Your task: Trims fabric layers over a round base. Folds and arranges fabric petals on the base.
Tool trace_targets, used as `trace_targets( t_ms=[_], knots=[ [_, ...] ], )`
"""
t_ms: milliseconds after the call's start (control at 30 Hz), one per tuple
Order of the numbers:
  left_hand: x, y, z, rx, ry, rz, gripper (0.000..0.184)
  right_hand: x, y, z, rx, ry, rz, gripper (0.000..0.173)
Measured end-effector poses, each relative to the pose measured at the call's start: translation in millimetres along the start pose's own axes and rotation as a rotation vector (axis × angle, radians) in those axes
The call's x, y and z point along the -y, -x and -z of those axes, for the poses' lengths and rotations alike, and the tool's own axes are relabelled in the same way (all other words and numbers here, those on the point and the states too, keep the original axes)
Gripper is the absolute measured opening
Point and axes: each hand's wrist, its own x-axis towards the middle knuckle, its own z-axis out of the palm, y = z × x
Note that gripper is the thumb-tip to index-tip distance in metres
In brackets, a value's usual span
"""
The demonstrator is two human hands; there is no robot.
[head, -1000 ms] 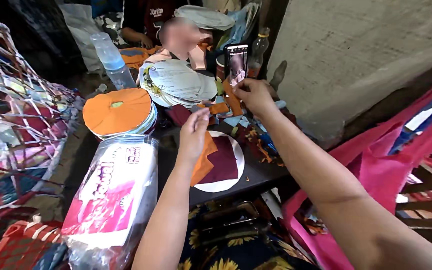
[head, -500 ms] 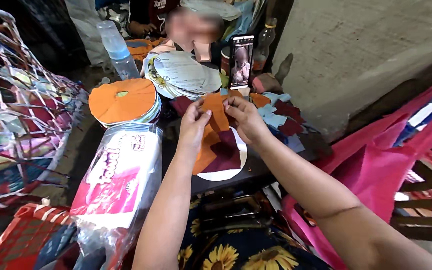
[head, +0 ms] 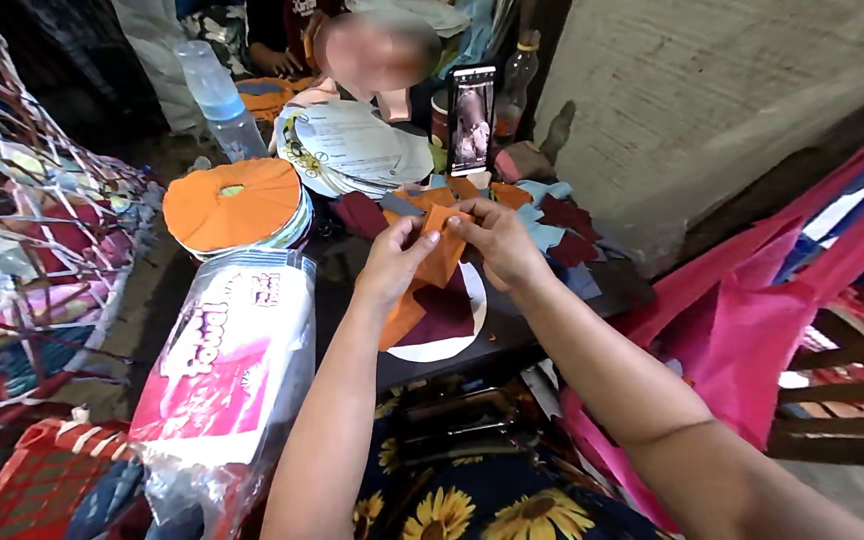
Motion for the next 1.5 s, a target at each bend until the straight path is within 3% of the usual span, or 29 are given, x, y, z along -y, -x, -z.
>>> trace_targets(
  t_ms=[200, 333, 467, 567, 633, 733, 833, 967, 1067, 1133, 1200, 1267, 1367, 1500],
  knots=[
    [-1.9, 2.6, -0.3, 0.075, -0.006, 0.011, 0.014, -3.6, 14.8, 0.0, -0.1, -0.022, 0.08, 0.011],
    [-5.6, 3.1, 0.7, 0.133, -0.055, 0.022, 0.011, 5.8, 31.7, 4.9, -0.134, -0.071, -0.011, 0.01],
    [-10.5, 4.1, 3.7, 0.015, -0.328, -0.009, 0.025, 5.4, 37.7, 18.4, -0.177, -0.041, -0.006, 0.013],
    [-23.0, 9.8, 1.6, 0.059, -0.425, 0.046, 0.029, 2.2, 40.9, 22.7, -0.263, 0.062, 0.042, 0.014],
    [-35.7, 18.6, -3.5, 0.179, -0.393, 0.134, 0.045, -3.0, 47.7, 21.8, -0.284, 0.217, 0.159, 0.018],
    [-43.0, 29.5, -13.9, 0.318, -0.246, 0.261, 0.062, -19.7, 59.4, 16.4, -0.229, 0.483, 0.602, 0.017],
    [-40.8, 45.3, -21.3, 0.229, -0.042, 0.287, 0.055, -30.9, 70.1, 14.8, -0.074, 0.666, 0.985, 0.008],
    [-31.8, 66.2, -25.6, 0.049, 0.345, 0.274, 0.034, -38.5, 87.7, 26.7, 0.031, 0.788, 1.099, 0.013],
    [-27.9, 81.5, -27.6, -0.013, 0.503, 0.232, 0.04, -40.5, 92.9, 46.5, -0.112, 0.889, 0.95, 0.016],
    [-27.6, 89.2, -29.4, -0.062, 0.557, 0.208, 0.043, -28.8, 91.3, 59.5, -0.186, 1.027, 0.63, 0.023],
    [-27.0, 95.6, -30.7, -0.08, 0.608, 0.196, 0.046, -12.3, 82.4, 70.6, -0.118, 1.13, 0.208, 0.027],
    [-25.3, 101.2, -31.2, -0.079, 0.655, 0.188, 0.048, -6.1, 69.6, 77.7, -0.022, 1.211, -0.065, 0.03],
    [-28.0, 108.3, -31.0, -0.119, 0.681, 0.169, 0.046, 3.8, 54.3, 75.4, 0.07, 1.293, -0.275, 0.032],
    [-31.0, 115.0, -27.8, -0.18, 0.743, 0.153, 0.043, 7.2, 33.8, 79.1, 0.147, 1.314, -0.369, 0.03]
  ],
)
